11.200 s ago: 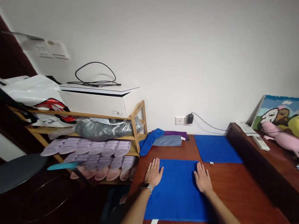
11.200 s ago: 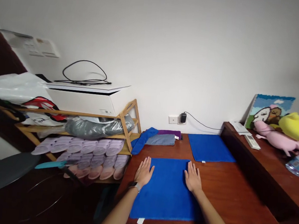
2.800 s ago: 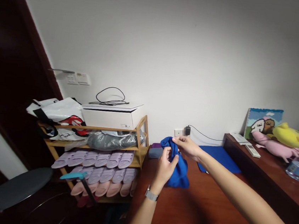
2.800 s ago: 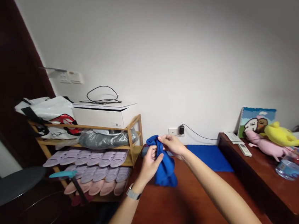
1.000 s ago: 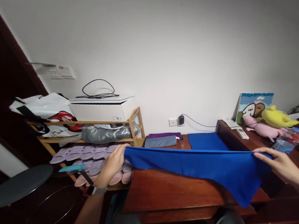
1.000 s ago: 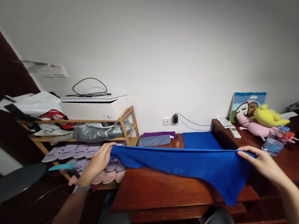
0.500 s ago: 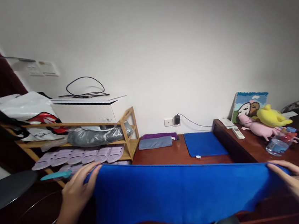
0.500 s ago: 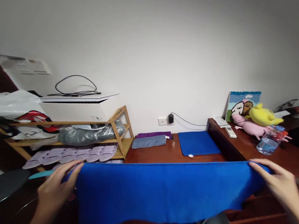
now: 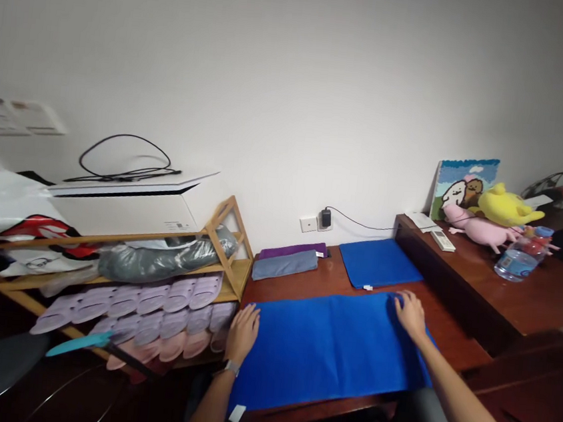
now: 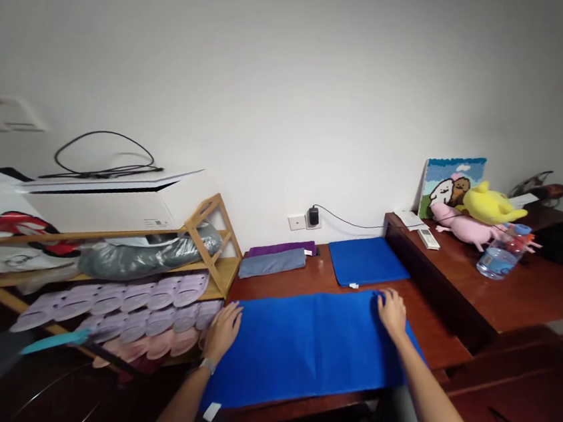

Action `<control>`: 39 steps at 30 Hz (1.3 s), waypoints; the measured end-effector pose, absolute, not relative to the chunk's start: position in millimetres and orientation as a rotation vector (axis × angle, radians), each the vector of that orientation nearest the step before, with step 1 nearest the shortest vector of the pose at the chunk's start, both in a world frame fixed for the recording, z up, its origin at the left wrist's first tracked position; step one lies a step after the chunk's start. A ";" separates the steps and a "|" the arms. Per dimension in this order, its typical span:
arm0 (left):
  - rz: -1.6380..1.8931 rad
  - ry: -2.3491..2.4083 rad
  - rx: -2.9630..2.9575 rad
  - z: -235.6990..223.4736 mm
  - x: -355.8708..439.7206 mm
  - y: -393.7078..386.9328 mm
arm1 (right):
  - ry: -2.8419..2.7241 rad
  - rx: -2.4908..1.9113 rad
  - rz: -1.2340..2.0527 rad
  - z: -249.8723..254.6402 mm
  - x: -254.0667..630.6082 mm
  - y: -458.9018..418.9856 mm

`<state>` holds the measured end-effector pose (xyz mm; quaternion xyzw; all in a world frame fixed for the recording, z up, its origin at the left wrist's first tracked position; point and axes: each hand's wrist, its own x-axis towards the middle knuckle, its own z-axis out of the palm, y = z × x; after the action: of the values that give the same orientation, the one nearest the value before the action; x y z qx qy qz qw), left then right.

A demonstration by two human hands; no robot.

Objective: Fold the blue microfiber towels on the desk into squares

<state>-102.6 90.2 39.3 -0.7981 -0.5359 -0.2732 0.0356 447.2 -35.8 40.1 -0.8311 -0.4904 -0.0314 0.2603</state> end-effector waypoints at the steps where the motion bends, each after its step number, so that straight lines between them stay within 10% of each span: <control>1: -0.777 -1.659 -2.459 22.5 -103.9 86.7 | -1.425 -2.257 -0.069 21.2 440.2 -40.8; 26: -0.365 -1.814 -2.518 -8.4 -123.5 104.8 | -1.704 -2.526 0.083 -25.3 474.7 -51.0; 39: -0.380 -1.889 -2.496 -20.9 -130.2 116.9 | -2.252 -1.715 0.450 21.7 135.8 74.0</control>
<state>-130.2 116.9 -20.9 -0.7915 -0.5991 -0.1204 -0.0059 135.8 74.0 21.7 -0.5928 -0.7782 0.1554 0.1375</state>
